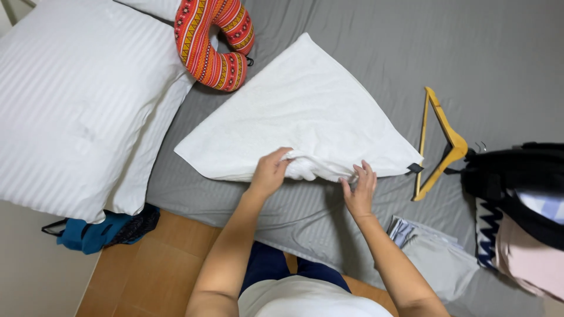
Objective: The person folds a white towel into a decorative swan shape and places it on a bed, then uses a wooden hanger to organize another towel and places it on a rack.
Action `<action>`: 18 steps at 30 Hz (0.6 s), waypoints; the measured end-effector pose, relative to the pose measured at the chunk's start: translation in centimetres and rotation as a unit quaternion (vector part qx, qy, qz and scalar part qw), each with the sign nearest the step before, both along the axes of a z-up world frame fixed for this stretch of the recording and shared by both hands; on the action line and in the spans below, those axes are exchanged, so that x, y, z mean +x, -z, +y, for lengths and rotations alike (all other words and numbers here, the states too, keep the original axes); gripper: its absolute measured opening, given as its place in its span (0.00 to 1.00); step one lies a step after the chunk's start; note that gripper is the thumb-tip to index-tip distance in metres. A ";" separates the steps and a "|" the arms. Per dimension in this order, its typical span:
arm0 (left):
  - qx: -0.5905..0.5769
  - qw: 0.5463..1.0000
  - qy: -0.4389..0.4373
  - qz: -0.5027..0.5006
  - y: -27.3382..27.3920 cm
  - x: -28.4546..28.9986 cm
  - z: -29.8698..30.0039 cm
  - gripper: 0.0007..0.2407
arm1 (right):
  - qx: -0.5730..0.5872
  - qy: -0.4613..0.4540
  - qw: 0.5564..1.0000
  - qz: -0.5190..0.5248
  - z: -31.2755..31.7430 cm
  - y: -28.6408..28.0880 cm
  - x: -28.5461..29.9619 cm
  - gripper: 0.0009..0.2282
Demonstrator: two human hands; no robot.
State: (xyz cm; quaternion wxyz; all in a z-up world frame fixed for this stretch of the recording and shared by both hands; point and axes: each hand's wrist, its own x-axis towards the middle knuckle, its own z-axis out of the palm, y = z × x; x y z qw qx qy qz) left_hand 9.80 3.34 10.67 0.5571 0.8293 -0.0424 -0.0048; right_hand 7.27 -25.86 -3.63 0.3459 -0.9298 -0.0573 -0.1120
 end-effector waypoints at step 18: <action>0.031 0.996 0.053 0.070 0.7 20.3 5.9 0.11 | -0.007 -0.139 0.913 0.383 -6.1 -3.1 22.5 0.22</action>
